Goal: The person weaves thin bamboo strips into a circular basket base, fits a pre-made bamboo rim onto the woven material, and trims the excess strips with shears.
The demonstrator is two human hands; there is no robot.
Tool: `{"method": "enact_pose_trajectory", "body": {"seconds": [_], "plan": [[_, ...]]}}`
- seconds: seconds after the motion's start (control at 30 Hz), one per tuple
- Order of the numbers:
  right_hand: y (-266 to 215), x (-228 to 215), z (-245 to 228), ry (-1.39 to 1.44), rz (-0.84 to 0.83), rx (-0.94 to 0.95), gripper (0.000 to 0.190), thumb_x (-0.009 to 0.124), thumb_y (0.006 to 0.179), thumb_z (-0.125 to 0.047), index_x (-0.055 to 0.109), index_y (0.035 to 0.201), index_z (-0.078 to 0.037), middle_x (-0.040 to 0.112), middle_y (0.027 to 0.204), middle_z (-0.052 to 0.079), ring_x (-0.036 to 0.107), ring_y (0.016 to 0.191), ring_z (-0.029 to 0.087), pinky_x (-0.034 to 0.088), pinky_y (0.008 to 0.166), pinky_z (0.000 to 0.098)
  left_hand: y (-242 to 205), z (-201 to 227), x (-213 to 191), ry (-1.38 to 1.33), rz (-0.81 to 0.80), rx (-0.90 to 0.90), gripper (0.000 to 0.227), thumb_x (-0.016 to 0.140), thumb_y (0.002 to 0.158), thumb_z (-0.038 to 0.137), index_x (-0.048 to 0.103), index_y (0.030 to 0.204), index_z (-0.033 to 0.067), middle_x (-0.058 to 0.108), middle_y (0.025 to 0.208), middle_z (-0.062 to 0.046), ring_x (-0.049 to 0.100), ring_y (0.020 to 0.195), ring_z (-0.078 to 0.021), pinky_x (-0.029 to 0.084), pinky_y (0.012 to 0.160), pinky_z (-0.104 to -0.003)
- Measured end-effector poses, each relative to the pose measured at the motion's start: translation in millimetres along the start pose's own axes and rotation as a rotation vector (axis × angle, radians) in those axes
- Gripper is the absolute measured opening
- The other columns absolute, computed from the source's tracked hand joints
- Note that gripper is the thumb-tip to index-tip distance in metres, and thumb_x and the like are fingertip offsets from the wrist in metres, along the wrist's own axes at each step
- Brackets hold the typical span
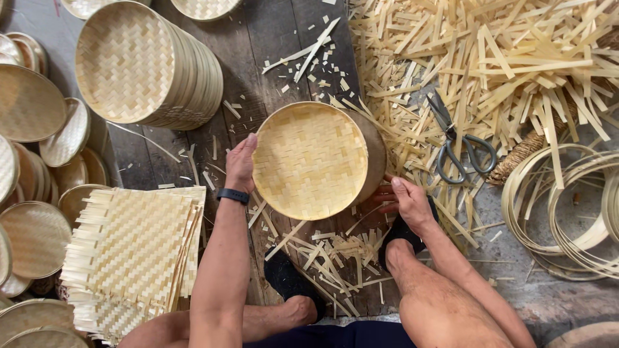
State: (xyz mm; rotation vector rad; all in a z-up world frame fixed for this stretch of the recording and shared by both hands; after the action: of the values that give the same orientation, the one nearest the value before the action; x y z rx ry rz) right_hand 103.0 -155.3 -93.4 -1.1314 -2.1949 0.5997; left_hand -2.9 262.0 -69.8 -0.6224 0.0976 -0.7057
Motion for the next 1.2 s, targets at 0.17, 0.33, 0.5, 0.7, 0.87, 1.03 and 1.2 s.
{"method": "enact_pose_trajectory", "body": {"seconds": [0.17, 0.33, 0.5, 0.7, 0.87, 1.03, 1.2], "plan": [[-34, -24, -16, -0.817, 0.435, -0.409, 0.027, 0.061, 0.102, -0.027, 0.073, 0.112, -0.005, 0.075, 0.093, 0.015, 0.074, 0.086, 0.029, 0.057, 0.073, 0.0408, 25, -26, 34, 0.231, -0.046, 0.022, 0.041, 0.068, 0.098, 0.033, 0.072, 0.121, -0.0002, 0.074, 0.110, 0.001, 0.066, 0.096, -0.0075, 0.055, 0.085, -0.025], [-36, -26, -14, -0.846, 0.489, -0.497, 0.016, 0.067, 0.098, -0.019, 0.072, 0.104, -0.006, 0.075, 0.093, 0.015, 0.073, 0.083, 0.030, 0.057, 0.070, 0.0391, -26, 37, 106, 1.174, 0.309, 0.748, 0.041, 0.066, 0.100, 0.039, 0.074, 0.126, 0.0072, 0.071, 0.126, -0.016, 0.062, 0.119, -0.0296, 0.050, 0.097, -0.042], [-26, -31, -15, -0.807, 0.472, -0.424, 0.013, 0.071, 0.095, -0.016, 0.073, 0.104, -0.006, 0.076, 0.090, 0.014, 0.075, 0.076, 0.026, 0.057, 0.067, 0.0369, -126, -39, 255, 1.335, -0.159, 1.019, 0.083, 0.061, 0.091, 0.055, 0.049, 0.143, -0.0090, 0.041, 0.152, -0.033, 0.033, 0.144, -0.0424, 0.019, 0.119, -0.057], [-37, -33, -19, -0.773, 0.502, -0.502, 0.016, 0.068, 0.095, -0.015, 0.075, 0.105, -0.004, 0.076, 0.090, 0.015, 0.075, 0.079, 0.026, 0.058, 0.070, 0.0358, -157, -103, 238, 1.472, -0.275, 0.832, 0.043, 0.055, 0.099, 0.019, 0.058, 0.141, 0.0085, 0.046, 0.159, -0.017, 0.034, 0.153, -0.0360, 0.024, 0.126, -0.050], [-34, -33, -13, -0.755, 0.509, -0.478, 0.018, 0.068, 0.095, -0.017, 0.075, 0.105, -0.003, 0.075, 0.088, 0.016, 0.075, 0.079, 0.025, 0.057, 0.071, 0.0353, -150, -95, 170, 1.802, -0.422, 1.222, 0.048, 0.059, 0.095, 0.009, 0.057, 0.143, 0.0102, 0.054, 0.151, -0.016, 0.048, 0.144, -0.0293, 0.037, 0.123, -0.047], [-28, -41, 2, -0.738, 0.507, -0.460, 0.019, 0.068, 0.097, -0.019, 0.075, 0.105, -0.003, 0.074, 0.083, 0.014, 0.071, 0.074, 0.021, 0.055, 0.069, 0.0337, -113, 0, 108, 1.966, -0.509, 1.618, 0.038, 0.062, 0.095, 0.011, 0.061, 0.132, 0.0026, 0.068, 0.131, -0.018, 0.065, 0.121, -0.0283, 0.049, 0.110, -0.044], [-19, -47, 14, -0.766, 0.508, -0.467, 0.019, 0.068, 0.098, -0.019, 0.074, 0.105, -0.002, 0.073, 0.082, 0.012, 0.070, 0.072, 0.018, 0.054, 0.068, 0.0326, -37, 162, 33, 1.733, -0.013, 1.355, 0.025, 0.057, 0.104, -0.003, 0.068, 0.124, 0.0082, 0.075, 0.113, -0.016, 0.074, 0.102, -0.0295, 0.060, 0.094, -0.043]]}}
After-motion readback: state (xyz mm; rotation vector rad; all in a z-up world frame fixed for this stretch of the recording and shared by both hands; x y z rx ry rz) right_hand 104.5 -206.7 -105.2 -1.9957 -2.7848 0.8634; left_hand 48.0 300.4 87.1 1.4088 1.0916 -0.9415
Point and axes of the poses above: each hand's wrist, its own y-axis towards the middle knuckle, its own x-axis out of the palm, z = x × y, the point moved 9 cm from there along y, towards the middle knuckle
